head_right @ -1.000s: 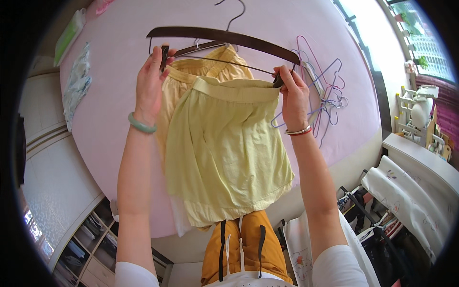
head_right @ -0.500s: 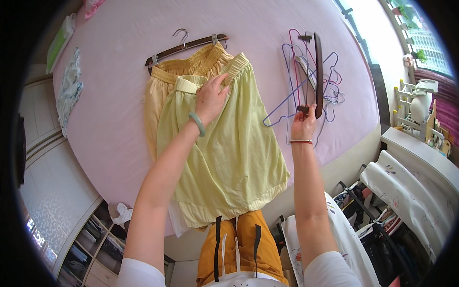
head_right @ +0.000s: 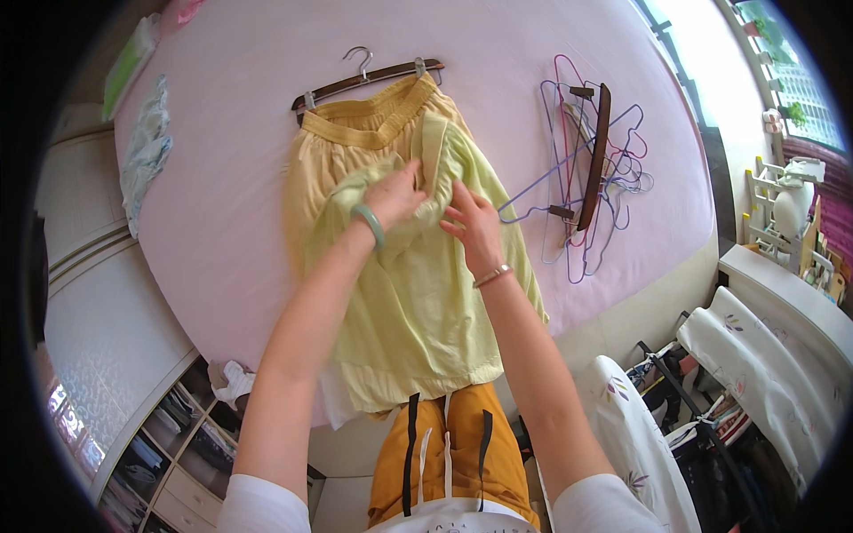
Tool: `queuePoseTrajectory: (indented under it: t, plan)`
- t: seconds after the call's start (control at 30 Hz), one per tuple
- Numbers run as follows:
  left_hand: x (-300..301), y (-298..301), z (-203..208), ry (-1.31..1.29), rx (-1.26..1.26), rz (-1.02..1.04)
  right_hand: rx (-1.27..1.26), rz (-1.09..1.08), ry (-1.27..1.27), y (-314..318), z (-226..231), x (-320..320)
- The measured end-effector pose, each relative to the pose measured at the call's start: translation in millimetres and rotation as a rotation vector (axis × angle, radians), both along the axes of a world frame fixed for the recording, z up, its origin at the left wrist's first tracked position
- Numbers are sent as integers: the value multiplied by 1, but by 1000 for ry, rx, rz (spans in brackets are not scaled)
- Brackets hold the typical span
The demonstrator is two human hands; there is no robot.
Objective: The person picks up a white shirt from a bed, places it on a wooden hanger, and hangs it on a clothing rack. They then pick up a pair of yellow shorts, place them on a hanger, and hang them on the same rack. The person moves between the bed and the rack to organize the garments.
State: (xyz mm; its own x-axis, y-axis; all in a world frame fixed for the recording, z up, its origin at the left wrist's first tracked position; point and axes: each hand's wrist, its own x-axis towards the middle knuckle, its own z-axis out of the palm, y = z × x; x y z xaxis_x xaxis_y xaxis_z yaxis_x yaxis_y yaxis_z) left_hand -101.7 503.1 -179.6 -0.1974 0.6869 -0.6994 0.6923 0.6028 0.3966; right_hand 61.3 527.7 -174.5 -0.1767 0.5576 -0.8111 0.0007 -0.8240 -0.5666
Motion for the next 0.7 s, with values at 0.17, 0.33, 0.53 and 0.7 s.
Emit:
queuePoseTrajectory:
  t: [0.17,0.33,0.53,0.7]
  plan:
    - [49,-83,-13,-198,69,152,266,238,-250,-23,-32,-15]
    - [72,-150,86,-253,329,635,520,193,-236,-84,18,25]
    - [67,-213,149,-414,221,555,851,395,-183,-143,145,46]
    - [76,-251,220,-213,775,251,983,484,-136,-163,214,51]
